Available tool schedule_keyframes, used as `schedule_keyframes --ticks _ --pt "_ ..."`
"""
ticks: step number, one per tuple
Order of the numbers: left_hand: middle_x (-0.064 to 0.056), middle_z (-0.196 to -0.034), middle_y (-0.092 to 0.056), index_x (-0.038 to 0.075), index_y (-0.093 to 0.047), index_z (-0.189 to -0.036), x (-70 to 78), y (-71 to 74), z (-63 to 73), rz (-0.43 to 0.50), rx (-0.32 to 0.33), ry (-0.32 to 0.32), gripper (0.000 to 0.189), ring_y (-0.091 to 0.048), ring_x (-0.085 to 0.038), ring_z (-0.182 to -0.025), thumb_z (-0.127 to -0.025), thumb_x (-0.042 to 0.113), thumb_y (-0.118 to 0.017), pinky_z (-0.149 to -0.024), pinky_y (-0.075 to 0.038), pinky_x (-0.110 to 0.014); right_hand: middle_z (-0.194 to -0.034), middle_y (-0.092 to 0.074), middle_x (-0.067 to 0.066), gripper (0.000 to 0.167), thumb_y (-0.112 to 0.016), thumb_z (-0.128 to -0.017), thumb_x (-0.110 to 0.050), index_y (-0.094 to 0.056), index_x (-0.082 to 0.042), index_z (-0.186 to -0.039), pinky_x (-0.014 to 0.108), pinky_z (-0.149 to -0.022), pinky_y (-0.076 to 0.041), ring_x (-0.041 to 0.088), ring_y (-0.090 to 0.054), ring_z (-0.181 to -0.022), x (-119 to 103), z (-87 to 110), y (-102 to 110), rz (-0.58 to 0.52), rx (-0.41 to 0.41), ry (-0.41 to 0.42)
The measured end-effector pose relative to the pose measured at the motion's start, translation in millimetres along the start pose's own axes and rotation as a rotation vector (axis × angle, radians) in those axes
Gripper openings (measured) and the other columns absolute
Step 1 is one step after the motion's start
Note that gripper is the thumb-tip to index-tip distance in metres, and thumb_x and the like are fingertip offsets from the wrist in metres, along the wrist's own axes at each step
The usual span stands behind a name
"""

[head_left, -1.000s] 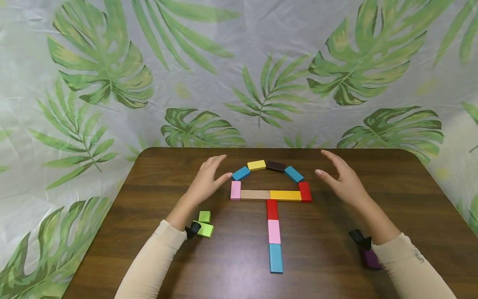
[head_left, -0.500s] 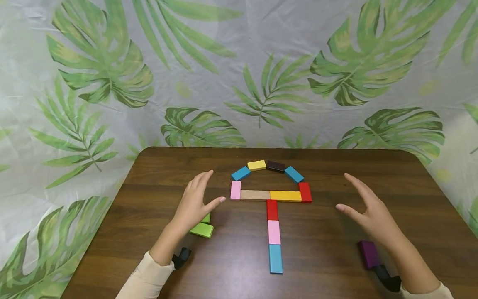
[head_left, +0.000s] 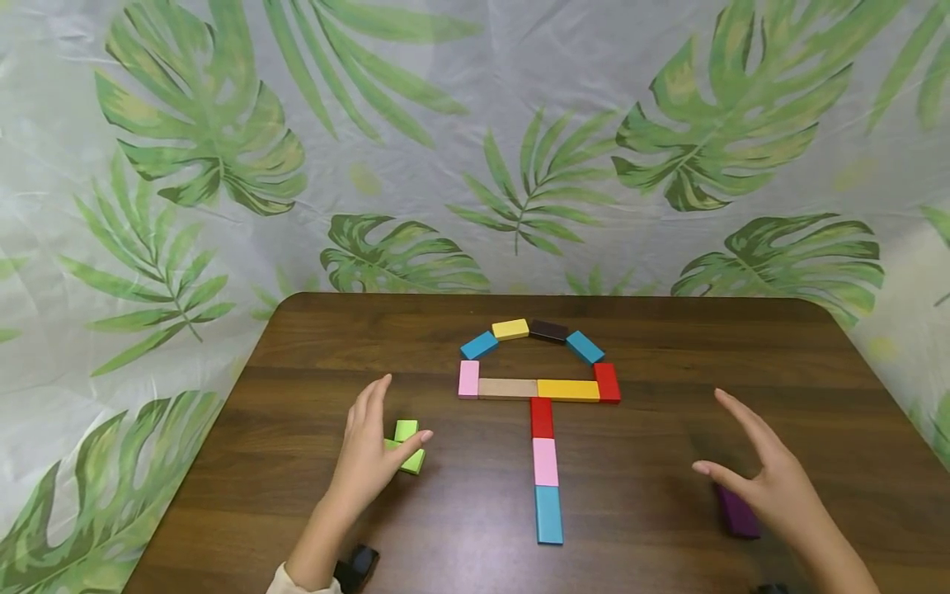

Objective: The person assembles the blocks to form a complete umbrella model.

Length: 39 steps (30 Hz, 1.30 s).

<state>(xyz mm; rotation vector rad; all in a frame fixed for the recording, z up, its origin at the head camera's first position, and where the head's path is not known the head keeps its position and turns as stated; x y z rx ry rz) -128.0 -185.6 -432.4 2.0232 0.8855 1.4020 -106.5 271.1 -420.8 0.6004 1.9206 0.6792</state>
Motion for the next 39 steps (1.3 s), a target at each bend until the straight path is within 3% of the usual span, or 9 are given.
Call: schedule_keyframes --ticks 10,23,26,28,30,33,36,37,39 --pt "-0.014 -0.136 -0.029 0.008 -0.025 -0.139 -10.9 -3.5 20.3 0.06 0.05 0.112 0.094 -0.03 -0.036 -0.118 -0.068 0.045 -0.075 -0.089 -0.033 -0.055 -0.144 -0.017 -0.014 0.097 -0.076 -0.065 0.0 -0.022 -0.015 -0.143 0.003 -0.093 -0.008 -0.008 -0.011 -0.125 12.1 27.6 1.0 0.0 -0.004 -0.079" --pt "-0.019 -0.135 -0.028 0.001 -0.021 -0.139 -27.8 -12.7 40.6 0.083 -0.04 0.246 0.103 -0.028 -0.037 -0.119 -0.065 0.048 -0.075 -0.09 -0.031 -0.056 -0.146 -0.014 -0.012 0.09 -0.073 -0.073 -0.005 -0.019 -0.018 -0.144 0.005 -0.094 -0.005 -0.013 -0.009 -0.122 25.6 55.6 2.3 -0.017 -0.061 -0.174" --pt "-0.02 -0.131 -0.031 0.0 -0.02 -0.138 -30.3 -15.2 45.0 0.068 -0.067 0.259 0.105 -0.031 -0.038 -0.115 -0.064 0.048 -0.076 -0.089 -0.033 -0.056 -0.144 -0.013 -0.016 0.085 -0.07 -0.078 -0.008 -0.018 -0.018 -0.145 0.034 -0.106 -0.003 -0.015 -0.008 -0.12 31.7 61.8 0.8 -0.059 -0.095 -0.216" --pt "-0.021 -0.128 -0.035 -0.001 -0.02 -0.137 -31.3 -16.9 46.8 0.06 -0.077 0.26 0.105 -0.033 -0.037 -0.113 -0.064 0.047 -0.076 -0.089 -0.033 -0.054 -0.143 -0.011 -0.02 0.083 -0.067 -0.08 -0.009 -0.016 -0.018 -0.145 0.057 -0.1 -0.001 -0.011 -0.004 -0.123 36.0 65.7 -0.7 -0.097 -0.123 -0.244" --pt "-0.02 -0.123 -0.038 -0.003 -0.021 -0.136 -32.2 -18.4 47.7 0.053 -0.069 0.254 0.104 -0.035 -0.036 -0.111 -0.064 0.046 -0.077 -0.089 -0.033 -0.052 -0.14 -0.01 -0.023 0.082 -0.066 -0.082 -0.009 -0.014 -0.017 -0.145 0.068 -0.09 -0.002 -0.007 -0.002 -0.126 39.6 68.7 -2.6 -0.128 -0.147 -0.257" --pt "-0.019 -0.118 -0.042 -0.006 -0.024 -0.134 -32.9 -20.8 47.9 0.036 -0.043 0.239 0.1 -0.037 -0.036 -0.109 -0.064 0.042 -0.078 -0.09 -0.032 -0.051 -0.138 -0.011 -0.024 0.081 -0.065 -0.083 -0.01 -0.014 -0.016 -0.145 0.039 -0.106 -0.005 0.003 -0.006 -0.129 44.0 72.8 -5.1 -0.103 -0.17 -0.253" --pt "-0.018 -0.113 -0.045 -0.009 -0.027 -0.131 -32.2 -24.1 48.2 0.013 -0.02 0.223 0.096 -0.039 -0.036 -0.104 -0.065 0.037 -0.079 -0.088 -0.032 -0.049 -0.134 -0.014 -0.028 0.079 -0.066 -0.082 -0.012 -0.017 -0.015 -0.145 0.004 -0.093 -0.013 -0.008 -0.011 -0.123 47.9 75.7 -6.3 -0.06 -0.18 -0.24" --pt "-0.017 -0.111 -0.046 -0.009 -0.028 -0.13 -31.6 -25.2 48.4 0.004 -0.014 0.218 0.094 -0.039 -0.035 -0.103 -0.065 0.034 -0.08 -0.087 -0.033 -0.048 -0.133 -0.015 -0.03 0.079 -0.066 -0.082 -0.013 -0.018 -0.015 -0.144 -0.002 -0.084 -0.015 -0.014 -0.013 -0.118 49.5 76.7 -6.4 -0.04 -0.184 -0.24" --pt "-0.017 -0.109 -0.047 -0.01 -0.03 -0.129 -30.3 -27.3 48.6 -0.016 -0.002 0.205 0.091 -0.04 -0.035 -0.099 -0.064 0.031 -0.081 -0.085 -0.033 -0.046 -0.129 -0.015 -0.036 0.079 -0.067 -0.082 -0.016 -0.019 -0.016 -0.144 0.005 -0.089 -0.02 -0.021 -0.015 -0.109 52.8 78.2 -5.9 -0.021 -0.201 -0.26"
Point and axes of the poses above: each hand's wrist, its own z-axis away from the middle knuckle, its own y-axis out of the back of the hand, x = y × z, the point moved 2 cm from there along -z, towards the middle knuckle
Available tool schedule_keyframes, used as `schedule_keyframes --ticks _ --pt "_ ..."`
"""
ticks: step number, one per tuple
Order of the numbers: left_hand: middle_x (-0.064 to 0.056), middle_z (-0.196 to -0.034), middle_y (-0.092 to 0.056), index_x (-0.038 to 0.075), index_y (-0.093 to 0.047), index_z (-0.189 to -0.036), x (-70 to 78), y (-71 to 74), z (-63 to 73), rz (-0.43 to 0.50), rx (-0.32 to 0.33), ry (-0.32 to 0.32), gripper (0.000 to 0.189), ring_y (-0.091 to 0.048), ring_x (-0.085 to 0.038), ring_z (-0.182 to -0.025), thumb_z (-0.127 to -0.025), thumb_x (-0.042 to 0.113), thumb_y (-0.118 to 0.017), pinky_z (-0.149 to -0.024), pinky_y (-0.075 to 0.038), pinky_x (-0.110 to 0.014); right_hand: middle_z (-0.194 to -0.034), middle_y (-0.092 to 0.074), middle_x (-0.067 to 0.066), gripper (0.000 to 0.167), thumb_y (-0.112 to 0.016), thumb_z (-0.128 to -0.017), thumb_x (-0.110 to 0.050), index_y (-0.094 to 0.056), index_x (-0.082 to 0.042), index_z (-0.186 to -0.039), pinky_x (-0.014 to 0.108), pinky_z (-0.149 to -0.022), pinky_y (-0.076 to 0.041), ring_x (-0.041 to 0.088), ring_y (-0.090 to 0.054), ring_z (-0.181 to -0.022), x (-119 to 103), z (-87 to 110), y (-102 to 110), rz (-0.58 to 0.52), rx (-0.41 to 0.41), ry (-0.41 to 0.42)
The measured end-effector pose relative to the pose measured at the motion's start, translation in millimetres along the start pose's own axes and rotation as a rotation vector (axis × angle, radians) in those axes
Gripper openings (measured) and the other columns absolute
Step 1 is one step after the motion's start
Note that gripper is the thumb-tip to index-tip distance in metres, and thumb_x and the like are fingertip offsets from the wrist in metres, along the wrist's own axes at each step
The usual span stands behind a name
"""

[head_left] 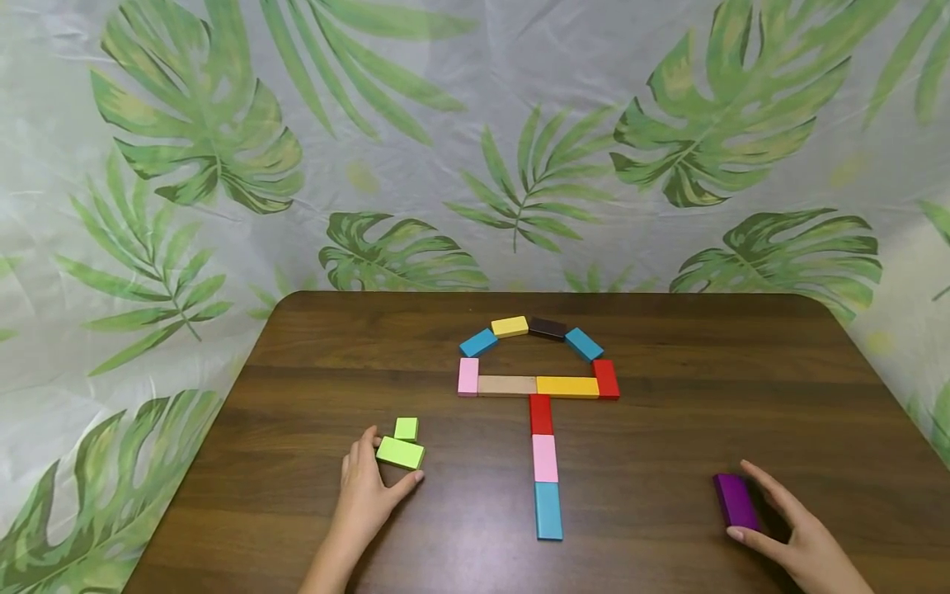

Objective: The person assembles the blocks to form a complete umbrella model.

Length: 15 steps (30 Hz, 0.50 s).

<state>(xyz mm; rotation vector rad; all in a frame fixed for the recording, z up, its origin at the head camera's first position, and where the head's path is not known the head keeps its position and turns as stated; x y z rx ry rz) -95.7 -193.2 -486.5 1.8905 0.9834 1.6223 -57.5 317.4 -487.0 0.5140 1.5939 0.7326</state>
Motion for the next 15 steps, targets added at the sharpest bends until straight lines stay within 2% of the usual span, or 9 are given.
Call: schedule_keyframes --ticks 1,5,6,8,12,15 --pt "-0.017 -0.107 -0.047 -0.01 -0.031 -0.128 0.6 -0.9 0.2 -0.008 0.007 -0.006 0.09 -0.041 -0.034 -0.098 -0.064 0.029 -0.081 -0.085 -0.033 -0.045 -0.128 -0.014 -0.037 0.078 -0.066 -0.082 -0.018 -0.019 -0.017 -0.144 0.015 -0.092 -0.025 -0.021 -0.015 -0.11 1.6 0.4 0.3 0.009 -0.013 -0.017" --pt "-0.019 -0.106 -0.048 -0.009 -0.035 -0.124 2.0 -2.7 0.3 -0.026 0.03 -0.018 0.084 -0.041 -0.034 -0.096 -0.064 0.026 -0.081 -0.084 -0.033 -0.044 -0.126 -0.015 -0.035 0.077 -0.066 -0.082 -0.024 -0.02 -0.02 -0.144 0.019 -0.08 -0.033 -0.019 -0.015 -0.109 7.9 1.2 1.0 0.058 -0.062 -0.07" --pt "-0.019 -0.107 -0.048 -0.009 -0.036 -0.124 2.0 -3.0 0.3 -0.026 0.031 -0.014 0.082 -0.041 -0.034 -0.097 -0.064 0.026 -0.081 -0.084 -0.033 -0.044 -0.125 -0.015 -0.034 0.077 -0.066 -0.082 -0.024 -0.02 -0.02 -0.144 0.018 -0.077 -0.033 -0.019 -0.015 -0.109 8.9 1.1 0.9 0.062 -0.07 -0.071" --pt "-0.021 -0.11 -0.047 -0.009 -0.038 -0.122 2.2 -3.1 0.4 -0.026 0.027 -0.002 0.079 -0.04 -0.035 -0.098 -0.065 0.024 -0.08 -0.084 -0.033 -0.045 -0.126 -0.016 -0.032 0.076 -0.066 -0.082 -0.021 -0.022 -0.018 -0.144 0.007 -0.072 -0.027 -0.022 -0.016 -0.107 10.8 0.7 0.4 0.052 -0.075 -0.043" --pt "-0.024 -0.113 -0.045 -0.008 -0.042 -0.121 2.2 -3.1 0.7 -0.026 0.015 0.023 0.073 -0.038 -0.036 -0.101 -0.065 0.021 -0.079 -0.084 -0.034 -0.047 -0.129 -0.02 -0.029 0.076 -0.068 -0.08 -0.014 -0.025 -0.014 -0.142 0.003 -0.076 -0.02 -0.025 -0.014 -0.106 11.2 -0.2 -0.7 0.033 -0.058 0.031" --pt "-0.024 -0.114 -0.045 -0.008 -0.044 -0.12 2.8 -2.5 1.2 -0.019 0.013 0.031 0.071 -0.038 -0.036 -0.1 -0.065 0.02 -0.078 -0.083 -0.034 -0.047 -0.128 -0.029 -0.017 0.074 -0.071 -0.076 -0.015 -0.032 -0.013 -0.139 0.006 -0.074 -0.025 -0.021 -0.017 -0.108 9.5 -1.1 -0.8 0.075 -0.03 0.045"
Point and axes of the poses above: each hand's wrist, its own z-axis away from the middle knuckle, its own y-axis out of the back of the hand, x = y × z, the point moved 2 cm from there along -z, towards the middle knuckle
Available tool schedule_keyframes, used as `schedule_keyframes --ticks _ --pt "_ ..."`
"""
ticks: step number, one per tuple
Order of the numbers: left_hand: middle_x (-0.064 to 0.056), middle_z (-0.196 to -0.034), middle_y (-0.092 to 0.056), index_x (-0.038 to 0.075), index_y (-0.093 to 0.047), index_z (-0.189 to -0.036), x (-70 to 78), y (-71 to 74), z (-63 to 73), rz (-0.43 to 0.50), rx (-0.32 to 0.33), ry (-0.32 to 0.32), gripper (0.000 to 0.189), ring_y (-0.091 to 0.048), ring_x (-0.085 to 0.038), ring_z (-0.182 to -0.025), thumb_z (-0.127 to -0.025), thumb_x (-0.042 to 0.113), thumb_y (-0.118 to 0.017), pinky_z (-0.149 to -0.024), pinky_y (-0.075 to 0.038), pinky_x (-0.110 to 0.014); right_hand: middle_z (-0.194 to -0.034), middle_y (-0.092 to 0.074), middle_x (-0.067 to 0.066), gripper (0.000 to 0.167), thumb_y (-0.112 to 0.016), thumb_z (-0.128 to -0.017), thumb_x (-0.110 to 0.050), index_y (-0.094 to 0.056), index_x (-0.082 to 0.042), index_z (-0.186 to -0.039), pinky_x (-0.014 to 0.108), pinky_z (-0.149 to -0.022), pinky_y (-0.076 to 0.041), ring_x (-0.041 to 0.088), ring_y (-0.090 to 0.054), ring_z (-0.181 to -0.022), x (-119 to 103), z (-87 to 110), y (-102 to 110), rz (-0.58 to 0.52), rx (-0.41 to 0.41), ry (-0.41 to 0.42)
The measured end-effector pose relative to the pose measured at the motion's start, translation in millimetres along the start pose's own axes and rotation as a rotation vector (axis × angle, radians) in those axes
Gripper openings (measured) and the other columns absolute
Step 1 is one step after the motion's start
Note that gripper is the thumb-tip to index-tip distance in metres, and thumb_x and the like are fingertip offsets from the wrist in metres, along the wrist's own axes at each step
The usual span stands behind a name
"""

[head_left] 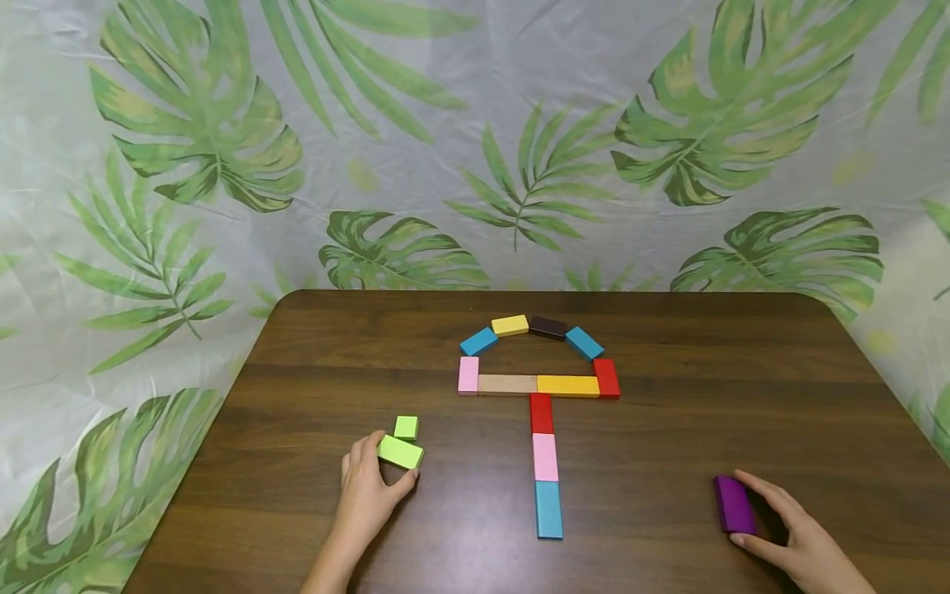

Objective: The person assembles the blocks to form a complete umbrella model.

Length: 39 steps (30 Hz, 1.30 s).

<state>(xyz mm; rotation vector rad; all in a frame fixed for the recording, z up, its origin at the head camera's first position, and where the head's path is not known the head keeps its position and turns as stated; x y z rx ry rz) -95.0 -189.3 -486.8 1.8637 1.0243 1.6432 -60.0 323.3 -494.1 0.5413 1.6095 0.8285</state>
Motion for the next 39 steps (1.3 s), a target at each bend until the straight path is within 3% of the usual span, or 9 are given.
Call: schedule_keyframes --ticks 4,9,12,16,22,29,39 --pt "-0.023 -0.114 -0.045 -0.007 -0.044 -0.119 1.5 1.5 0.4 0.028 0.007 0.009 0.071 -0.038 -0.035 -0.101 -0.063 0.02 -0.078 -0.082 -0.035 -0.046 -0.121 -0.039 0.003 0.068 -0.075 -0.073 -0.021 -0.042 -0.01 -0.132 0.013 -0.065 -0.033 -0.012 -0.026 -0.102 -4.6 -1.6 1.6 0.066 0.022 -0.045" --pt "-0.022 -0.117 -0.044 -0.004 -0.044 -0.12 3.0 3.2 0.6 0.069 0.012 0.022 0.071 -0.038 -0.035 -0.104 -0.063 0.021 -0.079 -0.085 -0.035 -0.047 -0.117 -0.041 0.016 0.065 -0.074 -0.074 -0.026 -0.044 -0.003 -0.127 0.017 -0.065 -0.039 0.017 -0.042 -0.104 -14.0 -2.3 3.1 0.051 0.024 -0.127" --pt "-0.021 -0.117 -0.044 -0.003 -0.044 -0.121 4.3 4.3 0.9 0.085 0.013 0.019 0.071 -0.038 -0.035 -0.106 -0.063 0.021 -0.079 -0.087 -0.035 -0.049 -0.114 -0.042 0.017 0.064 -0.075 -0.073 -0.024 -0.045 -0.002 -0.125 0.019 -0.064 -0.042 0.013 -0.05 -0.097 -21.6 -3.2 3.8 0.022 0.048 -0.144" --pt "-0.018 -0.117 -0.045 -0.001 -0.046 -0.121 8.2 5.2 1.9 0.111 0.004 0.013 0.07 -0.04 -0.034 -0.108 -0.064 0.021 -0.08 -0.088 -0.035 -0.05 -0.11 -0.045 0.014 0.063 -0.077 -0.07 -0.022 -0.047 -0.003 -0.122 0.018 -0.062 -0.043 -0.013 -0.041 -0.086 -34.4 -4.9 3.9 0.009 0.106 -0.147" --pt "-0.015 -0.114 -0.047 0.002 -0.047 -0.119 20.6 7.1 6.5 0.142 0.014 -0.028 0.068 -0.043 -0.031 -0.106 -0.063 0.02 -0.08 -0.087 -0.036 -0.048 -0.108 -0.044 0.009 0.065 -0.081 -0.065 -0.016 -0.048 -0.002 -0.12 0.006 -0.066 -0.037 -0.014 -0.041 -0.086 -57.0 -5.2 2.0 -0.03 0.204 -0.079" --pt "-0.011 -0.114 -0.049 0.004 -0.045 -0.12 38.9 11.1 13.7 0.16 -0.003 -0.053 0.071 -0.044 -0.027 -0.103 -0.062 0.022 -0.081 -0.086 -0.038 -0.045 -0.105 -0.043 -0.005 0.068 -0.084 -0.057 -0.008 -0.051 -0.001 -0.116 0.004 -0.073 -0.036 -0.01 -0.044 -0.088 -84.3 -4.4 -5.7 -0.063 0.28 0.06" --pt "-0.001 -0.108 -0.05 0.005 -0.045 -0.118 63.4 15.5 25.2 0.182 0.002 -0.149 0.073 -0.042 -0.018 -0.096 -0.059 0.021 -0.083 -0.081 -0.04 -0.039 -0.106 -0.045 -0.006 0.072 -0.086 -0.051 -0.003 -0.052 -0.001 -0.114 0.006 -0.075 -0.037 -0.004 -0.046 -0.09 -116.3 -6.1 -20.1 -0.126 0.263 0.182"
Point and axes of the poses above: each hand's wrist, its own z-axis away from the middle knuckle, its own y-axis out of the back of the hand, x = y × z, the point moved 2 cm from there along -z, towards the middle knuckle
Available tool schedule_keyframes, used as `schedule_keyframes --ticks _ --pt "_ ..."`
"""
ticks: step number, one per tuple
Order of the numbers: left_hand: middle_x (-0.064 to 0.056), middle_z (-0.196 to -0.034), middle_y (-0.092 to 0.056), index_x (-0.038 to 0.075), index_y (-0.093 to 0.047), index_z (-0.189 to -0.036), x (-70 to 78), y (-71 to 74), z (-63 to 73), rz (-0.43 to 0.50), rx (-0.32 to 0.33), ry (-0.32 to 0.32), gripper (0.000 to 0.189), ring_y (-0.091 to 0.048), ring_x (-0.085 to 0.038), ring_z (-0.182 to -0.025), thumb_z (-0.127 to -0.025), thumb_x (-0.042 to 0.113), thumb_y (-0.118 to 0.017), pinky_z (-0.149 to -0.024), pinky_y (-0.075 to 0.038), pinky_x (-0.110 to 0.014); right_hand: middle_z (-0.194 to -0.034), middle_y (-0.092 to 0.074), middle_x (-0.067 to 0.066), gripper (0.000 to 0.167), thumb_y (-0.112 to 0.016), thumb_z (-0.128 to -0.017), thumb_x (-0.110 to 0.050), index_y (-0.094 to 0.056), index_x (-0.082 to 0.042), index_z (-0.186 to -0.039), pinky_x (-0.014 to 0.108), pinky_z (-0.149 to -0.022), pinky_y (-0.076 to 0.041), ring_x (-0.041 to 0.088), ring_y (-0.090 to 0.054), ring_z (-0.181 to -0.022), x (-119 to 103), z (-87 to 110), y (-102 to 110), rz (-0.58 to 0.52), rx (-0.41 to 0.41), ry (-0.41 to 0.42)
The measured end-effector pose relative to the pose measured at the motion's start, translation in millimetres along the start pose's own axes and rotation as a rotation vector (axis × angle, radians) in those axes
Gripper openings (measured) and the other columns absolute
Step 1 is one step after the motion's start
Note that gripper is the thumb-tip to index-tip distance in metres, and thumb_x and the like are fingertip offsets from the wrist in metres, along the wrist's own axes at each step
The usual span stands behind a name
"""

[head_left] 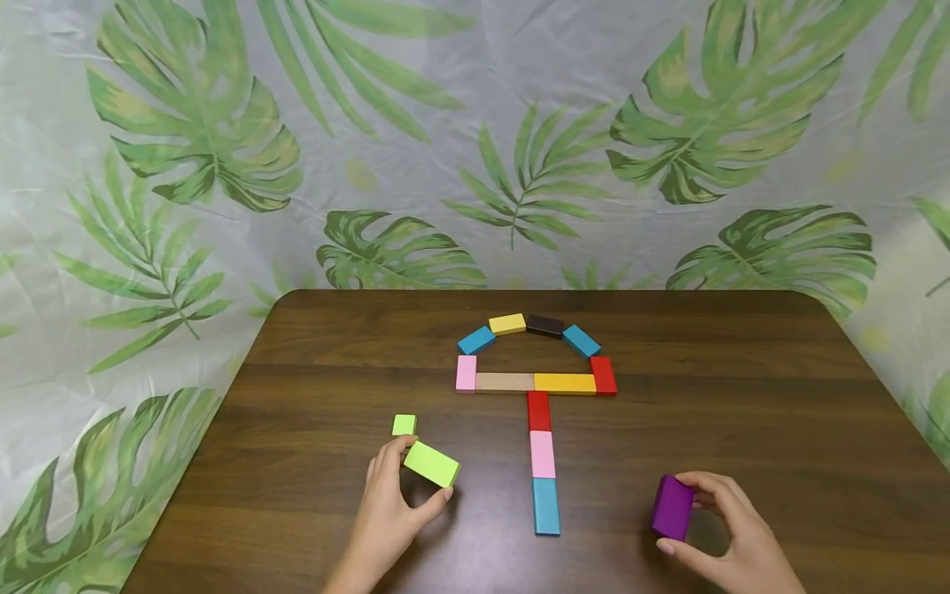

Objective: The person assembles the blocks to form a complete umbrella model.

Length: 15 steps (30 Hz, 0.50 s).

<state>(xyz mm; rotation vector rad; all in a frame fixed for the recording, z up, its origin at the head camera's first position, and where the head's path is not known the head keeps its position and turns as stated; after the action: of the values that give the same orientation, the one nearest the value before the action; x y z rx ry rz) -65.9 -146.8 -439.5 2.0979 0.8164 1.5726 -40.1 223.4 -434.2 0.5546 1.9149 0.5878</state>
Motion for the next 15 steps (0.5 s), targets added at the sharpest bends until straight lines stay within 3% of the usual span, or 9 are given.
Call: schedule_keyframes --ticks 9,15 --pt "0.006 -0.108 -0.047 0.005 -0.045 -0.116 23.0 -12.0 7.8 0.029 -0.075 -0.137 0.07 -0.043 -0.014 -0.097 -0.059 0.022 -0.082 -0.08 -0.042 -0.033 -0.107 -0.047 -0.003 0.075 -0.088 -0.048 -0.011 -0.051 -0.002 -0.112 0.011 -0.074 -0.041 0.001 -0.049 -0.089 -18.4 2.0 -30.1 -0.099 -0.04 0.094" --pt "0.007 -0.109 -0.046 0.004 -0.044 -0.114 31.5 -21.1 15.7 0.039 -0.126 -0.198 0.07 -0.04 -0.011 -0.092 -0.058 0.022 -0.082 -0.077 -0.041 -0.028 -0.105 -0.048 -0.001 0.07 -0.088 -0.052 -0.018 -0.051 -0.006 -0.111 0.023 -0.071 -0.047 0.003 -0.05 -0.087 -32.9 4.3 -48.8 -0.135 -0.112 -0.013"
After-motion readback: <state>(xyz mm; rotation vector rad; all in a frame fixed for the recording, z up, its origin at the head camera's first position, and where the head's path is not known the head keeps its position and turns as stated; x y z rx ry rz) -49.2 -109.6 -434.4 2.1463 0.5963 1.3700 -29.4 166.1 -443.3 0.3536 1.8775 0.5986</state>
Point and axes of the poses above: each hand's wrist, its own z-axis away from the middle knuckle, its own y-axis out of the back of the hand, x = y × z, the point moved 2 cm from there along -z, towards the middle knuckle
